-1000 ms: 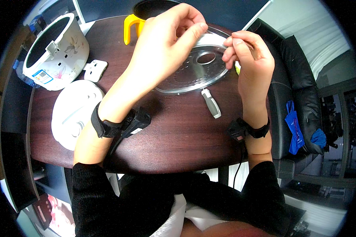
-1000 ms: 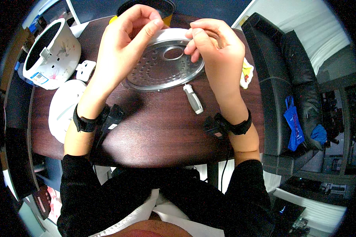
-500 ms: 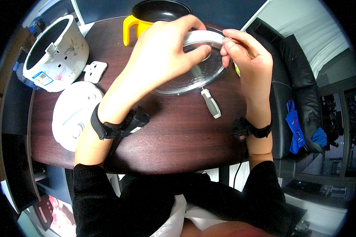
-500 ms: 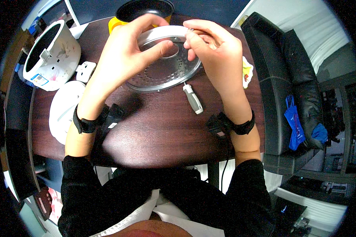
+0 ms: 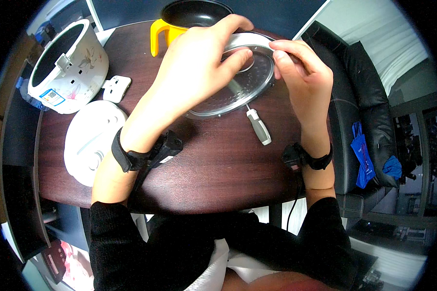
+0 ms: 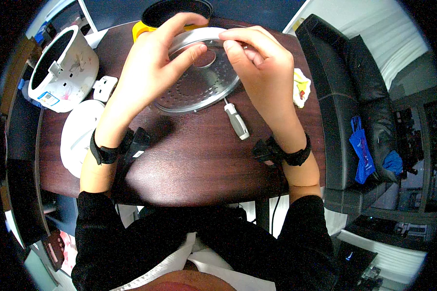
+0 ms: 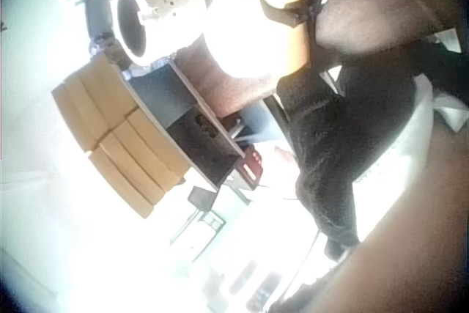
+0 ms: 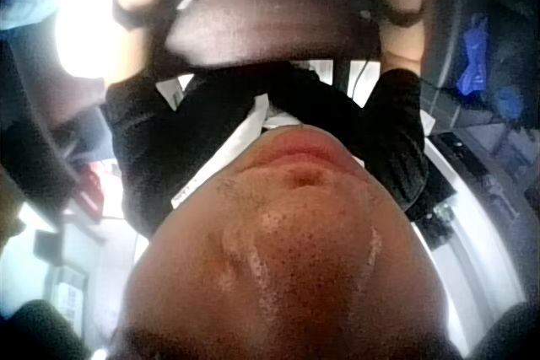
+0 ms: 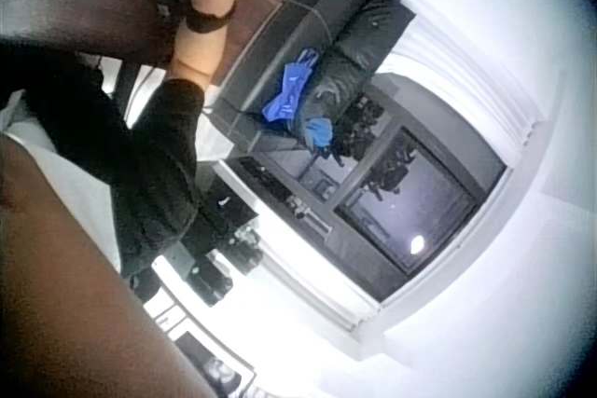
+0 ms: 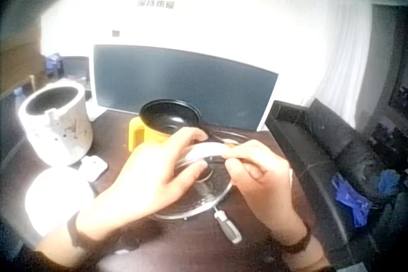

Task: The person uses a screwdriver to remove screws from a perforated metal lid, then wipes the surface with a cloth. The person continues to remove additional screws and wipe the lid repeatedly.

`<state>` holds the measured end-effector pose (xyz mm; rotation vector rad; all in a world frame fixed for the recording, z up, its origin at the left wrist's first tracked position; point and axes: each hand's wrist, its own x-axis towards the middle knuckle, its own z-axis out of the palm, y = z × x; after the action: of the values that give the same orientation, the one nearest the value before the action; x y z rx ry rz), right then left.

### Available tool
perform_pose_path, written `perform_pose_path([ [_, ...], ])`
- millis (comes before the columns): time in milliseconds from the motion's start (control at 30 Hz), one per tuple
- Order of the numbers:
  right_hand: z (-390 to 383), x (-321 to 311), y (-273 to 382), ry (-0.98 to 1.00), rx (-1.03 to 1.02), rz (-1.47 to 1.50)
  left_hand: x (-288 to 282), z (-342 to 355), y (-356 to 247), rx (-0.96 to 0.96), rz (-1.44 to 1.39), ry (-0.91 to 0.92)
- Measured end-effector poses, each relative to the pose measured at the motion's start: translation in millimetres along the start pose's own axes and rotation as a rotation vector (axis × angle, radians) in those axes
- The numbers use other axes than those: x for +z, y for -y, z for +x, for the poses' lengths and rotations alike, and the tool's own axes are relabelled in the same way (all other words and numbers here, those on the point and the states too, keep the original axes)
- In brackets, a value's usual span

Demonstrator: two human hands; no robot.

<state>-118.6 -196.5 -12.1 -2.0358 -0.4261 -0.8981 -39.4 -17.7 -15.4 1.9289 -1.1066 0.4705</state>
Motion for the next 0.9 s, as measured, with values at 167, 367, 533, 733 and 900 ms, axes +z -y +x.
perform_pose_path([
  [167, -4.6, 6.5, 3.8, 0.053, 0.327, 0.407, 2.9, 1.8, 3.0, 0.094, -0.040, -0.035],
  [367, -5.6, 9.5, -4.9, 0.060, 0.472, 0.683, -0.8, 2.8, 1.4, 0.135, -0.143, 0.031],
  [533, -5.2, 11.2, -3.9, 0.107, 0.471, 0.678, 1.2, 1.5, 3.8, 0.175, -0.192, 0.028],
  [733, -3.5, 6.1, -3.2, 0.177, 0.518, 0.700, 0.7, 2.6, 3.5, 0.138, -0.248, 0.045],
  [900, -4.7, 7.1, 0.4, 0.153, 0.541, 0.639, 3.4, 2.1, 5.6, 0.093, -0.271, 0.029],
])
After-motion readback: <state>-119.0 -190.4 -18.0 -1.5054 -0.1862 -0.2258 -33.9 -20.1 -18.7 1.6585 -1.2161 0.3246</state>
